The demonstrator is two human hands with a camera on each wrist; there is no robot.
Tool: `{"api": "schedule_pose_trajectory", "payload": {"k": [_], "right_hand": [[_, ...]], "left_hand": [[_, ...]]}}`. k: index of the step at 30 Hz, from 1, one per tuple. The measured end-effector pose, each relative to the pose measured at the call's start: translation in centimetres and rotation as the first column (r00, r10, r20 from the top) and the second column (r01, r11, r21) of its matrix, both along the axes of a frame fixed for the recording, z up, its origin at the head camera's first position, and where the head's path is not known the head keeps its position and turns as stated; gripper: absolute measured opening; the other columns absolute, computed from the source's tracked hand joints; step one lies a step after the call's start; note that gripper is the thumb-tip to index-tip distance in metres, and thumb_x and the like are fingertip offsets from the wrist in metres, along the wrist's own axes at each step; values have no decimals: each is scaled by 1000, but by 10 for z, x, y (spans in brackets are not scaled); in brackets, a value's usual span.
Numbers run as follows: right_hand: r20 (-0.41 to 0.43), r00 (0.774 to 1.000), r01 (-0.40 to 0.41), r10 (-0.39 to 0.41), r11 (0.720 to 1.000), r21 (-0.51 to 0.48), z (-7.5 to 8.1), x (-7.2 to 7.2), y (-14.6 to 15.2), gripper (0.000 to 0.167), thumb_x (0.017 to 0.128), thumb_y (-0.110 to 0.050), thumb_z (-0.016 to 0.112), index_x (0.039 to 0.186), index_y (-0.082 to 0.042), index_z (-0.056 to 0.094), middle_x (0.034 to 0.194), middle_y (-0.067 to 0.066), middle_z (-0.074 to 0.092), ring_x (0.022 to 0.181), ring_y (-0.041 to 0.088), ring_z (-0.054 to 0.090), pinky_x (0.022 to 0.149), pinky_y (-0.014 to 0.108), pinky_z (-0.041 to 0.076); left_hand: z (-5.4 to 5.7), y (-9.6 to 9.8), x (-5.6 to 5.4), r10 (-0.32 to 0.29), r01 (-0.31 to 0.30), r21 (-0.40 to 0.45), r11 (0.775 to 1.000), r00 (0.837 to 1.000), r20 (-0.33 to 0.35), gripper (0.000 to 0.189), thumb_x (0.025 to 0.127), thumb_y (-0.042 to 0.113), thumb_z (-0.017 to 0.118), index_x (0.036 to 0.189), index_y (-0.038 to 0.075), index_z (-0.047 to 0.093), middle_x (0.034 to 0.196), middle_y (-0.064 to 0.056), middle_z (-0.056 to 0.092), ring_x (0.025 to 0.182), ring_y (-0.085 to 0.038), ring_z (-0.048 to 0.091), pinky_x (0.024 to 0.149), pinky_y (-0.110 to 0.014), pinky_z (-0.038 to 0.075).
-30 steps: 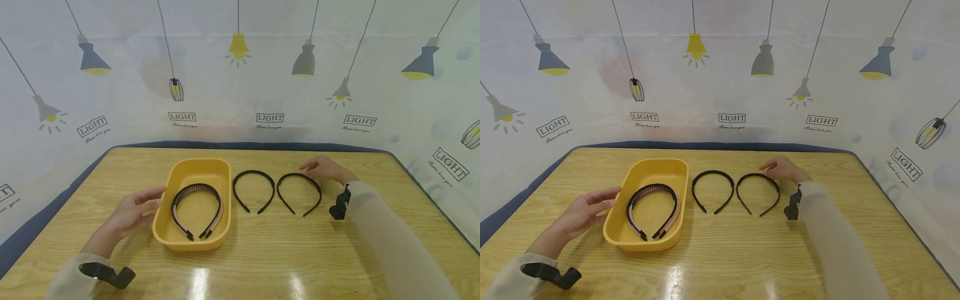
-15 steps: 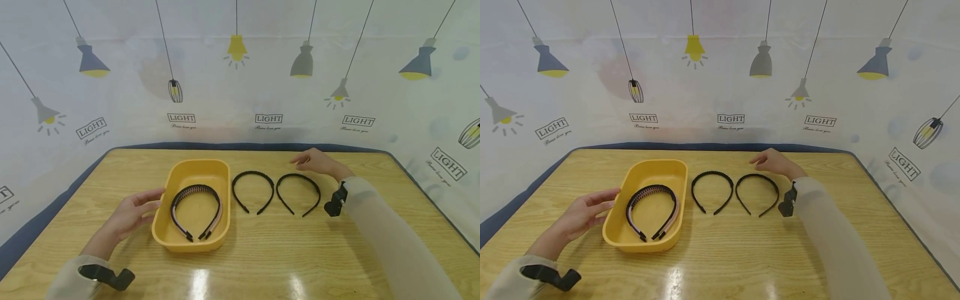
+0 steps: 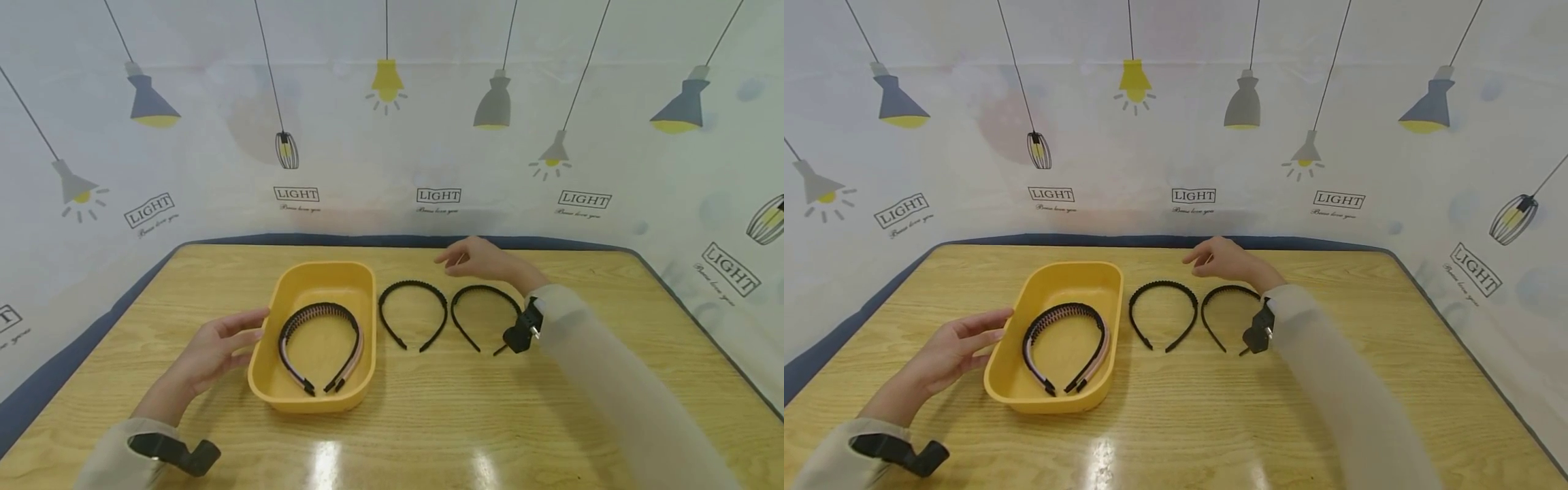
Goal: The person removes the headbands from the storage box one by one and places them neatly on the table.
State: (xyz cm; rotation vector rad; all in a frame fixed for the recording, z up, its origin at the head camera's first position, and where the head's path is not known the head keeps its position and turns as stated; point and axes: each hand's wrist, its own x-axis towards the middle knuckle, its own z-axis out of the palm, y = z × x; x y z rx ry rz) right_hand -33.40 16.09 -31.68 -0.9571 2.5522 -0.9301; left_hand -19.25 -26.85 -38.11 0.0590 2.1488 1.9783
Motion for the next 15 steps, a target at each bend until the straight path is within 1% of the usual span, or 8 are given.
{"api": "schedule_pose_trajectory", "payload": {"k": [3, 7, 10, 15], "right_hand": [[-6, 999, -43, 43, 999, 3, 3, 3, -14, 30, 90, -9, 58, 118, 0, 60, 106, 15, 61, 96, 28, 58, 80, 39, 50], [-11, 996, -89, 89, 996, -3, 7, 5, -31, 30, 90, -8, 58, 119, -1, 60, 106, 14, 62, 97, 27, 58, 81, 37, 50], [-25, 994, -103, 103, 995, 5, 8, 5, -40, 30, 90, -9, 59, 119, -2, 61, 106, 13, 62, 97, 26, 58, 81, 36, 50], [-38, 990, -133, 133, 991, 6, 10, 6, -55, 29, 90, -8, 58, 118, -1, 61, 106, 13, 62, 96, 26, 59, 81, 34, 50]], "left_hand": [[-1, 0, 0, 5, -5, -5, 1000, 1000, 6, 54, 90, 19, 60, 137, -1, 40, 122, -3, 49, 99, -7, 57, 81, -33, 51], [-1, -1, 1, 6, -6, -24, 1000, 1000, 8, 57, 90, 21, 60, 138, -1, 38, 127, -9, 46, 100, -6, 56, 82, -33, 51], [0, -1, 1, 7, -7, -32, 999, 1000, 7, 58, 90, 21, 60, 138, -2, 36, 129, -11, 44, 100, -6, 56, 82, -33, 51], [1, 0, 2, 8, -8, -33, 999, 1000, 8, 58, 90, 21, 60, 138, -2, 36, 129, -12, 44, 100, -6, 56, 82, -33, 51]]}}
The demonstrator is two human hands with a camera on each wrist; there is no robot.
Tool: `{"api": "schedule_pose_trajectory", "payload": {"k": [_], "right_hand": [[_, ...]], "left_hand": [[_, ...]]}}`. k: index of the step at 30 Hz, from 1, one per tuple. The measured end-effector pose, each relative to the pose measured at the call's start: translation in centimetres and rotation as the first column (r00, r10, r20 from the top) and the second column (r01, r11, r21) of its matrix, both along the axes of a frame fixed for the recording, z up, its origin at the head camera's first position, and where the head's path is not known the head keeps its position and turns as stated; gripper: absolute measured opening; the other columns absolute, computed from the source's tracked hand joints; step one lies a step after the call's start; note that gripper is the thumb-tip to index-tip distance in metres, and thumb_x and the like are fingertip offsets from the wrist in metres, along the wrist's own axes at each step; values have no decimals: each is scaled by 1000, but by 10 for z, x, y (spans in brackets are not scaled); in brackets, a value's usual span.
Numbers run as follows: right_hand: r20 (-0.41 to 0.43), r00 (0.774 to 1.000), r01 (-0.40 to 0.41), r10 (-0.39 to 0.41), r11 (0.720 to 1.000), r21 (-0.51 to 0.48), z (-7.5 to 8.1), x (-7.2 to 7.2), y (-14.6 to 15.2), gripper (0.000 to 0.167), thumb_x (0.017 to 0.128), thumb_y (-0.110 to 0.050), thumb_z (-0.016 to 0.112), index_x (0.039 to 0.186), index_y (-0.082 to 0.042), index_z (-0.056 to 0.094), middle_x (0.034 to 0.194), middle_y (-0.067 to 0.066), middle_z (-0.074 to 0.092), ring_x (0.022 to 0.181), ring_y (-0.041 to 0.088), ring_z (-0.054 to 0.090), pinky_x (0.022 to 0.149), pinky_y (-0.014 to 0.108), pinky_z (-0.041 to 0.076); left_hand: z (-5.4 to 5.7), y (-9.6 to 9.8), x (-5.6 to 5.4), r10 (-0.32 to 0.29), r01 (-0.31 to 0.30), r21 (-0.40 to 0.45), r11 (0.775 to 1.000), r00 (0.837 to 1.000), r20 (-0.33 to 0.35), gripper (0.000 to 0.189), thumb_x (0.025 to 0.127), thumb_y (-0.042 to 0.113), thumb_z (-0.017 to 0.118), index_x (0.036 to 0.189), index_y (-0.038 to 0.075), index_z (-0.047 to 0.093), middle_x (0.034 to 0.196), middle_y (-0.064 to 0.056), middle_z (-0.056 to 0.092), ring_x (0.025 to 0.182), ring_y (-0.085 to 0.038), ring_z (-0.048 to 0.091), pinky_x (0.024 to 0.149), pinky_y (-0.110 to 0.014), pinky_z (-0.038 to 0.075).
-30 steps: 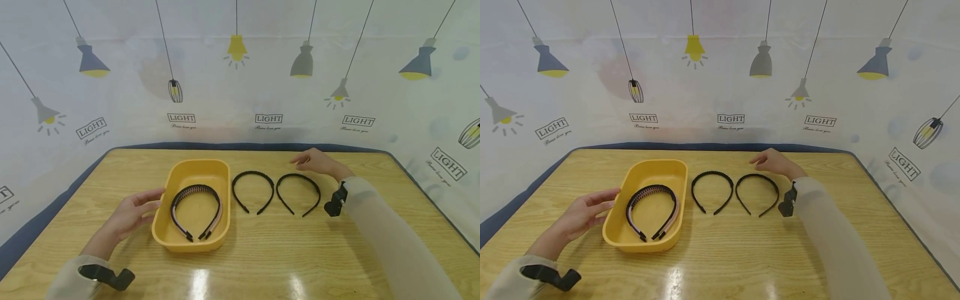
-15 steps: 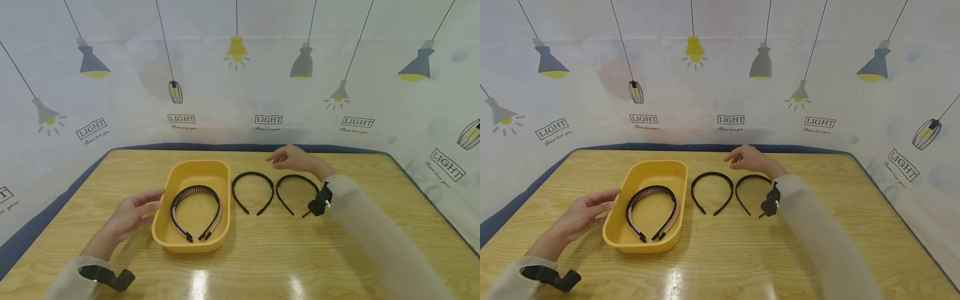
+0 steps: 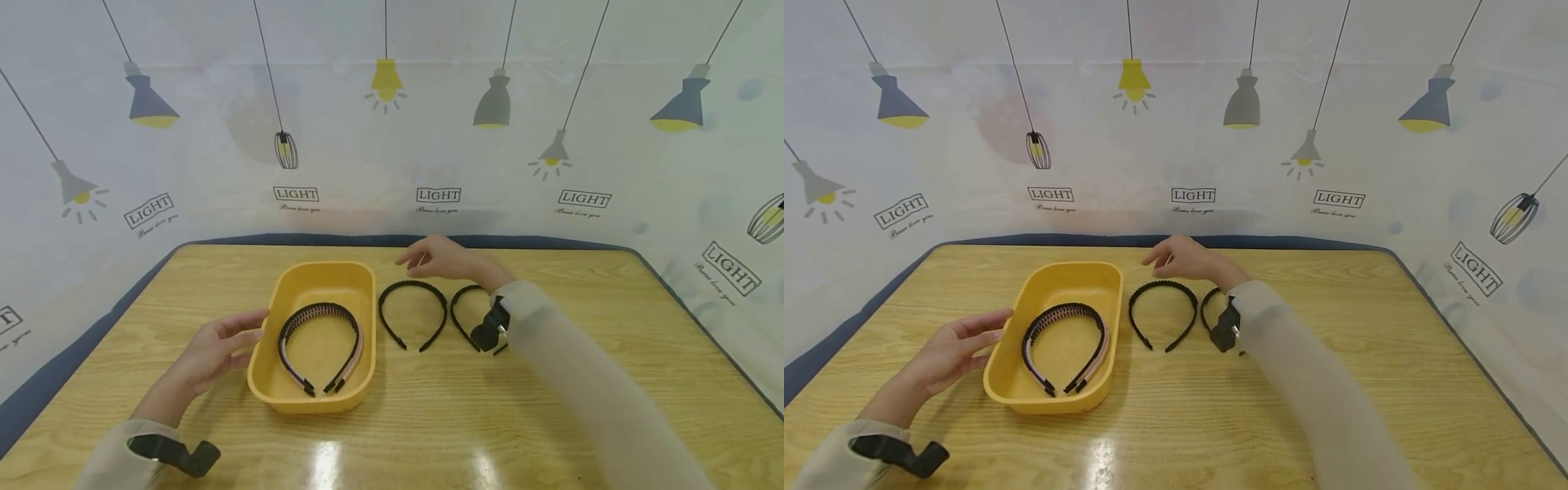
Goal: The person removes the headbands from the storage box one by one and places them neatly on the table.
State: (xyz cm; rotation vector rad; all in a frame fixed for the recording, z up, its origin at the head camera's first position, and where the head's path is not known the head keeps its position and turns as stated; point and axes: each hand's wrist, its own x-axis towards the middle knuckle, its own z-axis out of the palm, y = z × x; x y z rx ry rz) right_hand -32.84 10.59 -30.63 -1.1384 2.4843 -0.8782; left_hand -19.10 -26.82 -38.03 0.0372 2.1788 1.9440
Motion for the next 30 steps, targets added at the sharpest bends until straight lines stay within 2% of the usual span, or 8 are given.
{"api": "schedule_pose_trajectory", "payload": {"k": [16, 21, 30], "right_hand": [[66, 995, -69, 69, 998, -4, -1, 8, -41, 31, 91, -9, 57, 121, -3, 59, 109, 14, 61, 98, 22, 59, 81, 29, 50], [47, 996, -81, 81, 997, 6, 0, 12, -53, 29, 91, -9, 58, 119, -5, 61, 110, 9, 62, 97, 18, 59, 79, 26, 51], [56, 990, -131, 129, 991, 36, -4, 16, -79, 29, 91, -10, 58, 119, -6, 61, 111, 6, 61, 97, 14, 58, 80, 22, 49]], "left_hand": [[1, 2, -3, -18, 18, 10, 1000, 1000, -10, 59, 91, 21, 59, 138, -3, 34, 129, -10, 44, 101, -5, 56, 82, -32, 51], [0, 2, -5, -25, 25, 15, 1000, 1000, -13, 58, 91, 20, 59, 138, -3, 35, 128, -8, 45, 101, -6, 56, 82, -32, 51], [-2, 0, -2, -9, 9, -13, 1000, 1000, -5, 60, 91, 22, 59, 140, -1, 33, 135, -17, 38, 101, -5, 55, 82, -32, 51]]}}
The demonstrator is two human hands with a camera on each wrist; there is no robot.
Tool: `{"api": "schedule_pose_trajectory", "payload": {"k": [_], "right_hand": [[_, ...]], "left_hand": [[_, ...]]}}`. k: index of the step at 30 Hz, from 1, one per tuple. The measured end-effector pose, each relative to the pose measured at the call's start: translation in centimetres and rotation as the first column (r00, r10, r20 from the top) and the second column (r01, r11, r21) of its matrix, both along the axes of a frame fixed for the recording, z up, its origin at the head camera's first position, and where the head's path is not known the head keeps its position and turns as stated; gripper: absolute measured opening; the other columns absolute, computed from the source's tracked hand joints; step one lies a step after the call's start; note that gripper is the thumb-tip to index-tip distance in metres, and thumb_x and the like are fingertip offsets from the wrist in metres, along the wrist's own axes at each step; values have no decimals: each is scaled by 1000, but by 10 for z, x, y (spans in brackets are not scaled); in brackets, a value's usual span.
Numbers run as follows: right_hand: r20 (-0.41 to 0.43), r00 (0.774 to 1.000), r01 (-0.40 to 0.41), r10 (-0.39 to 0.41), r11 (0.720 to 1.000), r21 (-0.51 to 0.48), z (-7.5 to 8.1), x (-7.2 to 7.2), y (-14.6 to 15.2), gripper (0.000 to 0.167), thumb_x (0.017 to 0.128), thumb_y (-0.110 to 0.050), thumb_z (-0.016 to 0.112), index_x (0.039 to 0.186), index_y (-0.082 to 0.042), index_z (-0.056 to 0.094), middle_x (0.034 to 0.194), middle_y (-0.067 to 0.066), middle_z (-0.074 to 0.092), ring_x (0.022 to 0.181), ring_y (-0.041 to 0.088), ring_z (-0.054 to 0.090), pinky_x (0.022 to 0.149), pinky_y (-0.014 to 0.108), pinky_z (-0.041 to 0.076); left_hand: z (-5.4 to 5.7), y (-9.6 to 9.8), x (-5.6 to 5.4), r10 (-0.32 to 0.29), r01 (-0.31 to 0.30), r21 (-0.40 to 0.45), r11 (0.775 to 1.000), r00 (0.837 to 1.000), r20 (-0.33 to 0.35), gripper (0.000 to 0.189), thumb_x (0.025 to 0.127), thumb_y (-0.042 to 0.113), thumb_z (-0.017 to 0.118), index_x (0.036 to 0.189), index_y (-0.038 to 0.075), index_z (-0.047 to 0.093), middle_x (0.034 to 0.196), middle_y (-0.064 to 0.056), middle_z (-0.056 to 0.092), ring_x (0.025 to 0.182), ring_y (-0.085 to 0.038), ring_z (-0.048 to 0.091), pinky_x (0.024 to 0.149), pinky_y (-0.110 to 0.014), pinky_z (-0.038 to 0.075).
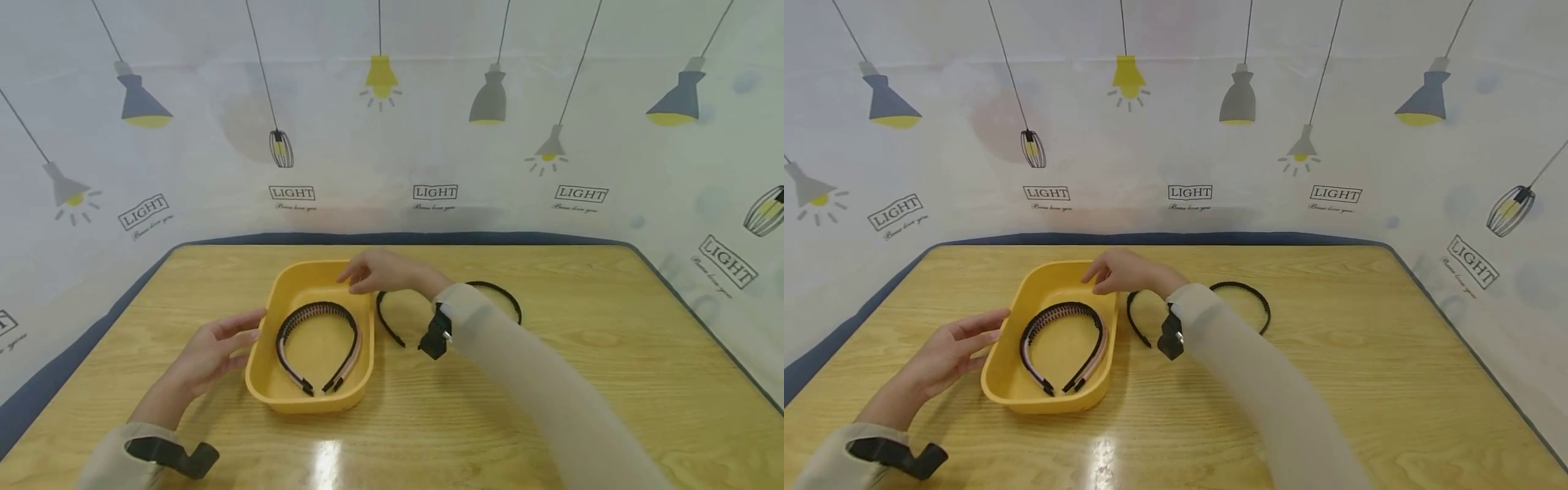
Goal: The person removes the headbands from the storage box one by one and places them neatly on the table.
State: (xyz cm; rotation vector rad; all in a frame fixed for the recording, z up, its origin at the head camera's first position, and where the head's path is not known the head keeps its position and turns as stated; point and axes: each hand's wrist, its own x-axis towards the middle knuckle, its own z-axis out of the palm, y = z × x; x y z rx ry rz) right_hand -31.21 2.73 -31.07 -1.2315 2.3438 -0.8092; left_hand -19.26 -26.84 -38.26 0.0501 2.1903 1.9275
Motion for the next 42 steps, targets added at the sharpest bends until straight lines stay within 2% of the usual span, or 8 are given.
{"api": "schedule_pose_trajectory", "payload": {"k": [4, 13, 23, 31, 42], "right_hand": [[-12, 1000, 0, 0, 1000, 15, -2, 1, -7, 29, 90, -10, 59, 118, -6, 61, 112, 8, 61, 98, 15, 58, 80, 21, 48], [-4, 999, -31, 32, 999, 40, -12, 0, -19, 28, 88, -5, 59, 116, -3, 63, 114, 13, 61, 96, 18, 59, 79, 21, 49], [-38, 998, -48, 52, 993, 110, -20, -1, -28, 31, 89, -7, 60, 120, -3, 60, 118, 9, 59, 102, 20, 57, 80, 23, 49], [-49, 997, -55, 63, 988, 145, -23, -5, -34, 32, 87, -8, 63, 118, -4, 62, 116, 10, 60, 101, 21, 58, 79, 24, 50], [-54, 996, -64, 74, 983, 171, -27, -10, -40, 31, 87, -8, 63, 117, -4, 63, 112, 9, 63, 92, 16, 61, 74, 23, 50]], "left_hand": [[-1, 0, -1, -6, 6, 19, 1000, 1000, -5, 59, 91, 21, 59, 140, -2, 33, 134, -16, 39, 102, -5, 55, 83, -32, 51], [0, 0, -1, -13, 12, 77, 997, 1000, 6, 56, 91, 17, 59, 138, -2, 36, 123, -2, 48, 102, -7, 56, 82, -32, 51], [2, 1, 0, -22, 22, 77, 997, 1000, -4, 58, 91, 18, 59, 139, -3, 34, 125, -4, 48, 102, -8, 57, 83, -34, 51], [1, 1, 0, -28, 29, 101, 994, 1000, -12, 56, 91, 16, 58, 138, -4, 34, 120, 1, 50, 101, -9, 57, 83, -34, 51], [-1, -1, 0, -20, 22, 102, 995, 1000, -15, 54, 92, 15, 57, 138, -3, 36, 120, 0, 51, 101, -9, 57, 82, -35, 51]]}}
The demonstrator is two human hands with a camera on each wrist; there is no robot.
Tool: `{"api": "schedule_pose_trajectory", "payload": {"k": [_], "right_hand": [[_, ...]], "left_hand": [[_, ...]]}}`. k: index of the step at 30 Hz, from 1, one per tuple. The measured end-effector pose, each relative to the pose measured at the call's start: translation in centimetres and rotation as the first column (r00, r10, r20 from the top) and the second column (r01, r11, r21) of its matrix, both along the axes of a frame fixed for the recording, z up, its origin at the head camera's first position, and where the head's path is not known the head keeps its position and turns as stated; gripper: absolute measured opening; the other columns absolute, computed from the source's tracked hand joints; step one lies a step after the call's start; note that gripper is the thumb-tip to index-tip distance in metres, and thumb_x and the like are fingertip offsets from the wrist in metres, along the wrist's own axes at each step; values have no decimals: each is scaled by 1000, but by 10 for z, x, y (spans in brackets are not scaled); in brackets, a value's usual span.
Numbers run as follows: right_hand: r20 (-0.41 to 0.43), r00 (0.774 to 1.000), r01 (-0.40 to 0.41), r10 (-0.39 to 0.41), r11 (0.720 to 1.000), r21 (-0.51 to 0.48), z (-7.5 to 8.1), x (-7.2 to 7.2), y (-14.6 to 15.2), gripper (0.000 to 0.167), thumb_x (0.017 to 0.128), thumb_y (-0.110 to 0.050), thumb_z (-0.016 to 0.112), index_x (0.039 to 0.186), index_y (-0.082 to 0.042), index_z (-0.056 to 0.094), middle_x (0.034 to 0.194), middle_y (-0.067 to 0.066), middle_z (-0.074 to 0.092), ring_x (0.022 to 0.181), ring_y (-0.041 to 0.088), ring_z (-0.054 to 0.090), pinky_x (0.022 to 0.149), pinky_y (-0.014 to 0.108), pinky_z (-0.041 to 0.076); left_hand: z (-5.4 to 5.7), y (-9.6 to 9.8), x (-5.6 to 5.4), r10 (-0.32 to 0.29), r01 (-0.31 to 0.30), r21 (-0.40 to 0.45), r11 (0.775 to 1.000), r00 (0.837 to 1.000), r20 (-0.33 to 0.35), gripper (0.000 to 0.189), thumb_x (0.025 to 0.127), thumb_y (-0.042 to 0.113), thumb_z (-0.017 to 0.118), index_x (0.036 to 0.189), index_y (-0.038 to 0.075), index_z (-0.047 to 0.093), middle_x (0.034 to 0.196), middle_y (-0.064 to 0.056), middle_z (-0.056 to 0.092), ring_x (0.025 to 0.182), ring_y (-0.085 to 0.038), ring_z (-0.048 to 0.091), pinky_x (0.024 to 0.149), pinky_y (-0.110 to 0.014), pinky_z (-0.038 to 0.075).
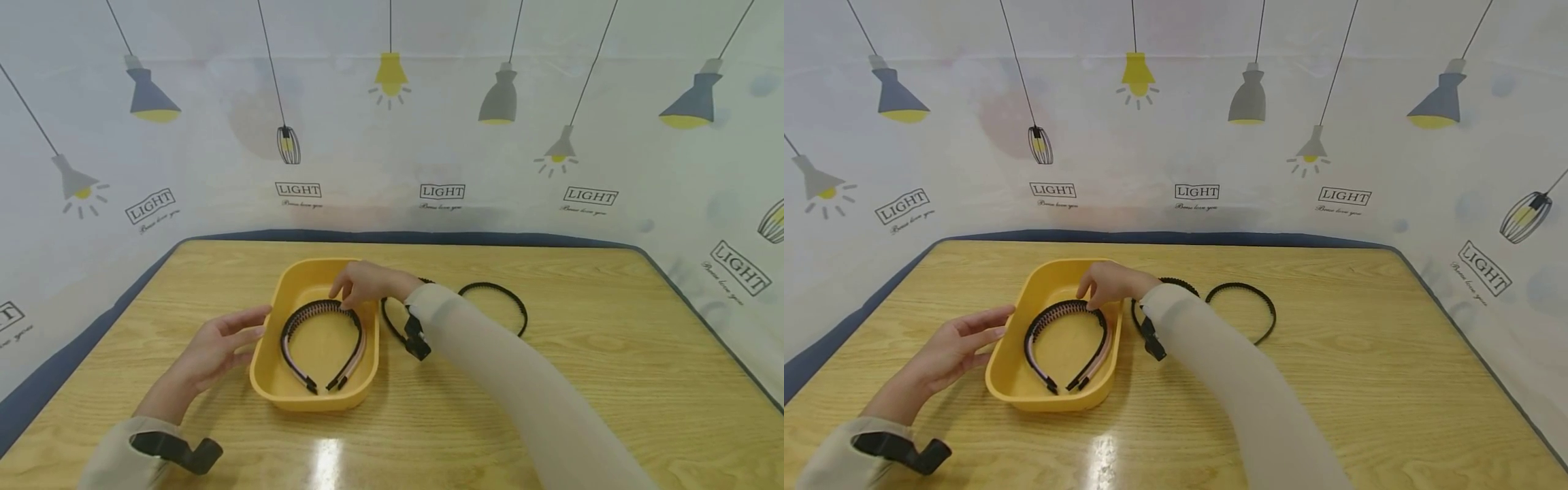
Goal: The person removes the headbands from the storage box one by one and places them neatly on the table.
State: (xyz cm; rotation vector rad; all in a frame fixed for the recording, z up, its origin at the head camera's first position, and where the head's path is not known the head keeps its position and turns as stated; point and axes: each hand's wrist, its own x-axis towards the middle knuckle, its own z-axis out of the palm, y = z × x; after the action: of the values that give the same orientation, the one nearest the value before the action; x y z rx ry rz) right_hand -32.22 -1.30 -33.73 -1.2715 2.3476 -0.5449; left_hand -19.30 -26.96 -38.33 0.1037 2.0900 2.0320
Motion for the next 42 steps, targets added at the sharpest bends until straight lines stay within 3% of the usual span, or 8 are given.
{"api": "schedule_pose_trajectory", "payload": {"k": [13, 42], "right_hand": [[17, 1000, -7, 7, 1000, -10, 0, 1, -1, 30, 87, -6, 62, 116, -1, 62, 110, 12, 63, 90, 17, 62, 74, 22, 50], [15, 1000, 19, -18, 995, -100, -4, -2, -1, 27, 86, -7, 62, 113, -4, 65, 104, 8, 66, 86, 12, 61, 72, 20, 50]], "left_hand": [[1, 0, 0, 2, -2, -32, 999, 1000, 1, 56, 92, 17, 57, 138, -4, 35, 128, -8, 45, 102, -7, 57, 83, -34, 50], [1, 0, 0, 2, -2, -4, 1000, 1000, 7, 51, 91, 17, 58, 136, 1, 41, 120, 1, 50, 101, -7, 57, 82, -35, 51]]}}
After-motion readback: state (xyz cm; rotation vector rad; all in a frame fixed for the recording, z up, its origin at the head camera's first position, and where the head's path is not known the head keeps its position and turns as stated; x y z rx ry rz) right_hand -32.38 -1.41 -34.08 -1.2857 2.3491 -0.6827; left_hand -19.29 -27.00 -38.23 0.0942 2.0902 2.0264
